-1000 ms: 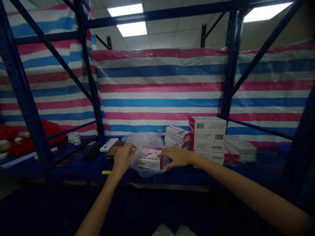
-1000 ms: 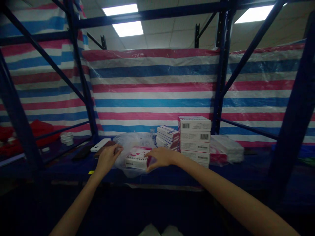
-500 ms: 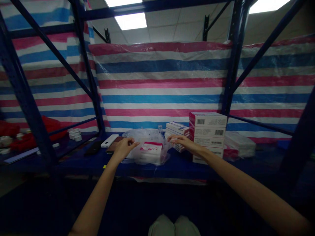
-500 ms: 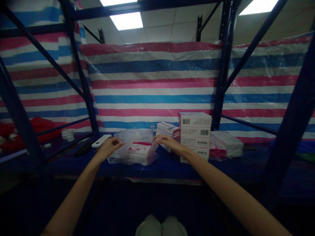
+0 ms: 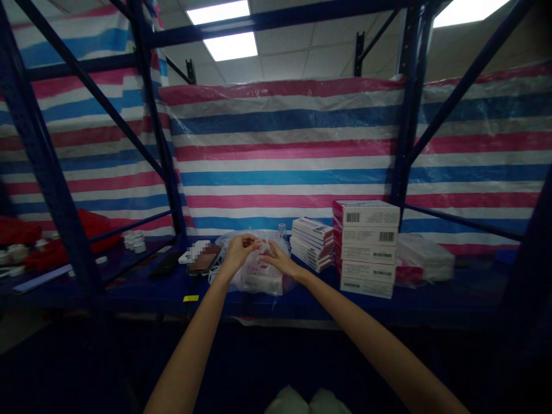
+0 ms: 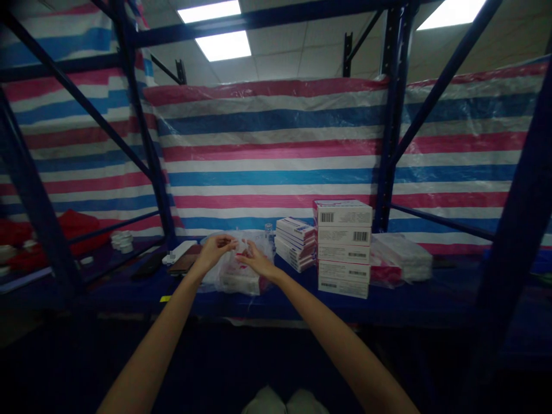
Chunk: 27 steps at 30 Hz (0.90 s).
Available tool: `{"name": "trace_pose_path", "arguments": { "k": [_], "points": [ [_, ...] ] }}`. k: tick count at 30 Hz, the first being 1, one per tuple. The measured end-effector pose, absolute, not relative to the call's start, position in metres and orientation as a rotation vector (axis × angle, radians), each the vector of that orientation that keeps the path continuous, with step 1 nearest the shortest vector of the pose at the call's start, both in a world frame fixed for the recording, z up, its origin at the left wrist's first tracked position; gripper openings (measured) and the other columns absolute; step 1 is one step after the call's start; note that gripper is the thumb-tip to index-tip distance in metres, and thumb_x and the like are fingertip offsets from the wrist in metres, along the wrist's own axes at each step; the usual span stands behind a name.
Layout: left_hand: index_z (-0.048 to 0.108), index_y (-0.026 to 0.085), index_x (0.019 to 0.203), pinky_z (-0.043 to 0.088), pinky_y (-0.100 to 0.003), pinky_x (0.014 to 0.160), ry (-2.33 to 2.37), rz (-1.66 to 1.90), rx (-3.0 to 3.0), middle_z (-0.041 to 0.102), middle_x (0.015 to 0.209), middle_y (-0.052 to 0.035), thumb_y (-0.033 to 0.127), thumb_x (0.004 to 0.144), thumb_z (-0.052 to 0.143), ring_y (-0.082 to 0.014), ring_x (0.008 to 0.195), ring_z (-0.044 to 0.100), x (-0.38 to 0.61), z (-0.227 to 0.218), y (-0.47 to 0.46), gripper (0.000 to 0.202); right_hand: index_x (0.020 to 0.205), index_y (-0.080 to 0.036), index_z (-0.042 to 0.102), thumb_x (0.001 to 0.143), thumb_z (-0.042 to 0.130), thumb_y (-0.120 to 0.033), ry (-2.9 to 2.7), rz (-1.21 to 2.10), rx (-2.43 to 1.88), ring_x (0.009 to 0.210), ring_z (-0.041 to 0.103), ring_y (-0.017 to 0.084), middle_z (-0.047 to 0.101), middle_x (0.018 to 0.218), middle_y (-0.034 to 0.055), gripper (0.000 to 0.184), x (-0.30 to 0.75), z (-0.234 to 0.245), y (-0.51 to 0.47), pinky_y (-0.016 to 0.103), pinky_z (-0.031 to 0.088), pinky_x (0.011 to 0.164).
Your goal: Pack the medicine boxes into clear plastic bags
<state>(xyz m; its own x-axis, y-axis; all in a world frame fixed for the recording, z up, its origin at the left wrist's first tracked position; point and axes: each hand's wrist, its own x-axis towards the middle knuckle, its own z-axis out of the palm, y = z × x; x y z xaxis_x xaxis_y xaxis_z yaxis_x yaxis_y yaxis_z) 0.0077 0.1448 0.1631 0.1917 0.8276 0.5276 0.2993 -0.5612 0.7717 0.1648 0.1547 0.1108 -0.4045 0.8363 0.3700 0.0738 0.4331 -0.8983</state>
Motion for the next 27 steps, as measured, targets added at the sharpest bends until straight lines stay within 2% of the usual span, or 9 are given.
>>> {"name": "trace_pose_path", "arguments": {
  "k": [4,9,12,15,17,20,23,25,27],
  "points": [
    [0.065,0.013,0.071,0.046,-0.029,0.07,1.028,1.308,2.154,0.065,0.073,-0.0051,0.028,0.068,0.064,-0.0168,0.071,0.059,0.016,0.169,0.141,0.016,0.112,-0.018,0.048,0.072,0.057,-0.045,-1.932,0.849,-0.803,0.094,0.052,0.022,0.056,0.103,0.008,0.049,0.156,0.103,0.16,0.038,0.041,0.087],
    [0.068,0.02,0.075,0.034,-0.039,0.095,1.114,1.291,2.443,0.058,0.101,-0.0053,0.029,0.066,0.069,-0.0211,0.101,0.051,0.028,0.167,0.138,0.013,0.105,-0.019,0.053,0.083,0.035,-0.033,-1.704,0.71,-0.75,0.101,0.049,0.019,0.055,0.107,0.0067,0.032,0.146,0.105,0.16,0.035,0.037,0.091],
    [0.062,0.024,0.1,0.029,-0.041,0.1,1.07,1.312,2.459,0.047,0.123,-0.0055,0.033,0.061,0.073,-0.0232,0.115,0.041,0.023,0.16,0.139,0.041,0.091,-0.018,0.057,0.085,0.03,-0.036,-1.611,0.632,-0.776,0.091,0.053,0.019,0.059,0.095,0.0064,0.033,0.151,0.106,0.158,0.034,0.041,0.083],
    [0.038,0.023,0.127,0.038,-0.036,0.092,0.927,1.161,2.373,0.048,0.124,-0.009,0.031,0.06,0.073,-0.0206,0.109,0.048,0.013,0.145,0.145,0.076,0.096,-0.019,0.054,0.086,0.031,-0.043,-1.617,0.571,-0.861,0.086,0.055,0.02,0.059,0.089,0.0054,0.035,0.158,0.105,0.153,0.034,0.041,0.08],
    [0.04,0.018,0.125,0.042,-0.034,0.085,0.989,1.061,2.334,0.058,0.108,-0.0082,0.03,0.066,0.069,-0.0191,0.095,0.055,0.007,0.134,0.152,0.066,0.107,-0.019,0.049,0.085,0.035,-0.046,-1.585,0.552,-0.931,0.08,0.055,0.019,0.059,0.085,0.0043,0.037,0.16,0.104,0.149,0.034,0.042,0.078],
    [0.06,0.014,0.096,0.043,-0.034,0.082,1.157,1.101,2.363,0.063,0.087,-0.0063,0.033,0.075,0.057,-0.019,0.083,0.057,0.004,0.12,0.16,0.029,0.116,-0.019,0.043,0.081,0.043,-0.048,-1.543,0.586,-0.95,0.08,0.056,0.019,0.06,0.089,0.0046,0.046,0.159,0.106,0.147,0.036,0.042,0.08],
    [0.063,0.015,0.081,0.04,-0.035,0.086,1.135,1.214,2.452,0.062,0.09,-0.0067,0.032,0.079,0.052,-0.0197,0.089,0.054,0.006,0.112,0.164,0.021,0.107,-0.02,0.052,0.074,0.053,-0.048,-1.663,0.721,-0.794,0.097,0.054,0.02,0.06,0.098,0.005,0.044,0.155,0.108,0.152,0.036,0.039,0.089],
    [0.064,0.017,0.083,0.037,-0.037,0.09,1.129,1.255,2.486,0.059,0.1,-0.0071,0.032,0.078,0.053,-0.021,0.098,0.05,0.01,0.11,0.165,0.019,0.094,-0.021,0.058,0.073,0.053,-0.05,-1.691,0.813,-0.727,0.102,0.052,0.02,0.061,0.098,0.0043,0.037,0.153,0.109,0.157,0.036,0.036,0.093],
    [0.064,0.017,0.086,0.034,-0.039,0.094,1.15,1.256,2.445,0.057,0.105,-0.0078,0.033,0.077,0.054,-0.0221,0.103,0.047,0.013,0.109,0.166,0.021,0.086,-0.02,0.058,0.075,0.048,-0.054,-1.629,0.865,-0.755,0.097,0.054,0.02,0.061,0.092,0.0047,0.038,0.151,0.106,0.163,0.036,0.037,0.09]
  ]
}}
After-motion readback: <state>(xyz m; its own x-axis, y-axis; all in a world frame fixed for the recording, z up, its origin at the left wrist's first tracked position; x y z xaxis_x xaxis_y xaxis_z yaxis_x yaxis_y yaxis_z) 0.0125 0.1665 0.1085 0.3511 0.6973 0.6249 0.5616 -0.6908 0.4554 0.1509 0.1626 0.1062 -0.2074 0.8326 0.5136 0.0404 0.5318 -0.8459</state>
